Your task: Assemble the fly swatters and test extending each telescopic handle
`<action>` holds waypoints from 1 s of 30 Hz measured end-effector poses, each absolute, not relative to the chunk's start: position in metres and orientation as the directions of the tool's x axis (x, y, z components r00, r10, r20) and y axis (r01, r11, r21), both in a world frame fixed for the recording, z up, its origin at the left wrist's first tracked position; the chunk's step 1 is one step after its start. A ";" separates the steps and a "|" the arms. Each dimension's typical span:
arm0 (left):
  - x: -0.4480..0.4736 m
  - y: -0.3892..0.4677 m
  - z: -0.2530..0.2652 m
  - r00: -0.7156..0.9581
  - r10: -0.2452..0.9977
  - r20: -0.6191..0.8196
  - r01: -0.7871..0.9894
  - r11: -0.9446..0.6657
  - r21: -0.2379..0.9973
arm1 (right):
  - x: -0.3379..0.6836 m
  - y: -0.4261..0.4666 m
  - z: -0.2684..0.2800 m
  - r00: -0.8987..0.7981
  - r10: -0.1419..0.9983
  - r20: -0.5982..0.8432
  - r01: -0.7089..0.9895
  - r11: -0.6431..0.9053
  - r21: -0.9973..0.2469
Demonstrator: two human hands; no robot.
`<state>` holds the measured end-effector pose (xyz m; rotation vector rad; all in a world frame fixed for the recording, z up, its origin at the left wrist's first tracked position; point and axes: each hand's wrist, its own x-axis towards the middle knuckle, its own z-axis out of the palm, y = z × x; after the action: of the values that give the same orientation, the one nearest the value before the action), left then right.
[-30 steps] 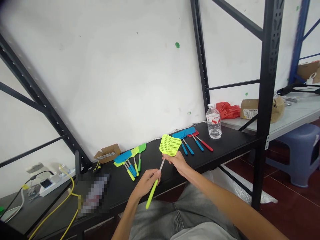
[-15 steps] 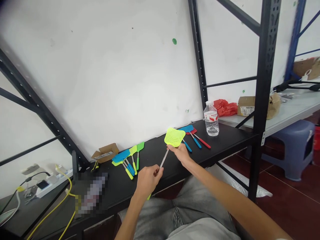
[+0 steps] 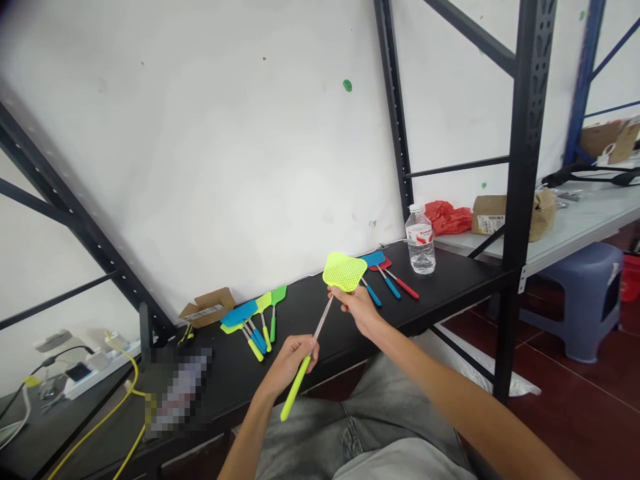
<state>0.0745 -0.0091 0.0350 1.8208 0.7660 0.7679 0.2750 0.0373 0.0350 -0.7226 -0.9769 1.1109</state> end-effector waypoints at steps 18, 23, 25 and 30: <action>0.110 -0.014 0.025 0.487 0.852 0.194 -0.183 -0.117 0.976 | 0.263 0.030 0.042 -0.037 0.974 0.226 -0.417 0.190 -0.889; 0.113 -0.020 0.022 0.541 0.831 0.127 -0.165 -0.044 0.985 | 0.293 0.043 0.047 0.078 0.974 0.211 -0.447 0.223 -0.866; 0.116 -0.020 0.022 0.537 0.833 0.135 -0.142 -0.068 0.987 | 0.301 0.046 0.049 0.079 0.970 0.230 -0.433 0.242 -0.868; 0.123 -0.023 0.027 0.531 0.841 0.100 -0.092 -0.061 0.994 | 0.315 0.050 0.055 0.107 0.962 0.250 -0.456 0.271 -0.848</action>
<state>0.1233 -0.0226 0.0270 1.4321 0.6942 0.8734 0.3147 0.0504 0.0547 -0.6814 -0.9364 1.1724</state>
